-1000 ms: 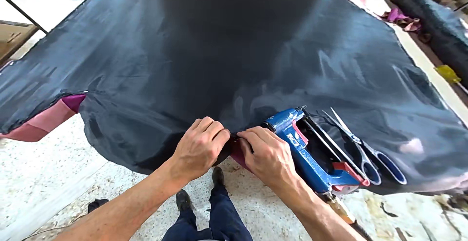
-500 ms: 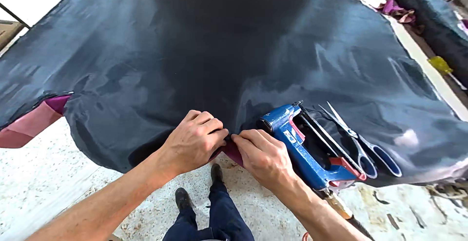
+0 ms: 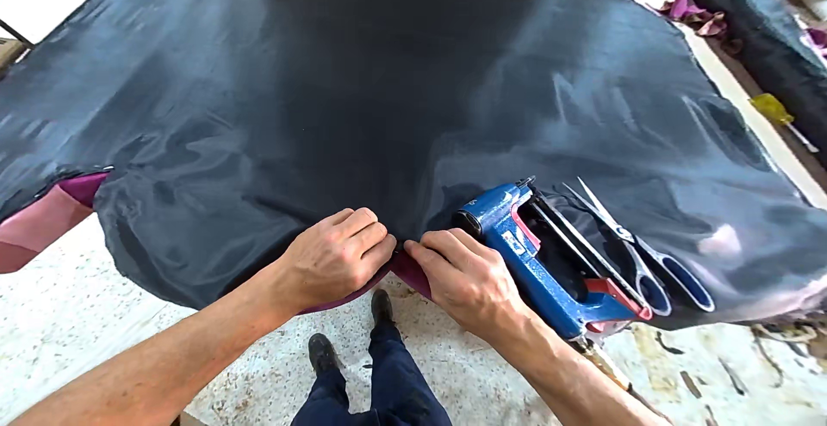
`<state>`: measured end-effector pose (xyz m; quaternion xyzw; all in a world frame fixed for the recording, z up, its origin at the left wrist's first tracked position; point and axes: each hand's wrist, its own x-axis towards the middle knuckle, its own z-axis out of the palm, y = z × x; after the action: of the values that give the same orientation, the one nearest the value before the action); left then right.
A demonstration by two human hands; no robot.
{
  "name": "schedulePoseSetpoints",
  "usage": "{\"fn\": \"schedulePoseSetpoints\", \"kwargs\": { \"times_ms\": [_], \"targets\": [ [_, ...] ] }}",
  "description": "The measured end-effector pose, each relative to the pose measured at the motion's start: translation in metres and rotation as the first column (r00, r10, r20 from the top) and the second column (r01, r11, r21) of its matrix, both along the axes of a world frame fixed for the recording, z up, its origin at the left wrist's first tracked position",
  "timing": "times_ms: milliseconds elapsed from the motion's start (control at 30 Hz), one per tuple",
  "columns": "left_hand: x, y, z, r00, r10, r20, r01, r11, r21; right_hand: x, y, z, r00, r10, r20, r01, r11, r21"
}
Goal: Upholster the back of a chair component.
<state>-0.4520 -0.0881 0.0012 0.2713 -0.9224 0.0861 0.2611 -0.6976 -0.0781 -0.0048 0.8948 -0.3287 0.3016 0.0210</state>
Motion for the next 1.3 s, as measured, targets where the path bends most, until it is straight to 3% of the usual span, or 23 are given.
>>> {"fn": "schedulePoseSetpoints", "kwargs": {
  "times_ms": [333, 600, 700, 900, 1300],
  "targets": [
    [0.005, -0.007, 0.001, 0.984, -0.171, 0.053, 0.172, 0.985, -0.003, -0.006, -0.003, 0.004, 0.981, 0.148, -0.125, -0.153, 0.988, -0.025],
    [0.008, -0.01, 0.004, 0.973, -0.215, 0.084, 0.219, 0.975, -0.042, -0.003, -0.002, 0.011, 0.963, 0.162, -0.217, -0.179, 0.982, -0.065],
    [0.003, -0.012, 0.006, 0.984, -0.163, 0.074, 0.167, 0.985, -0.045, -0.003, -0.002, 0.012, 0.971, 0.103, -0.214, -0.121, 0.99, -0.075],
    [0.004, -0.011, 0.012, 0.993, -0.119, -0.009, 0.119, 0.992, 0.045, 0.004, 0.005, 0.01, 0.988, 0.012, -0.157, -0.021, 0.998, -0.059],
    [0.01, -0.017, -0.001, 0.973, -0.23, 0.024, 0.22, 0.952, 0.212, 0.001, 0.005, 0.008, 0.967, 0.108, -0.231, -0.124, 0.991, -0.055]
  ]
}}
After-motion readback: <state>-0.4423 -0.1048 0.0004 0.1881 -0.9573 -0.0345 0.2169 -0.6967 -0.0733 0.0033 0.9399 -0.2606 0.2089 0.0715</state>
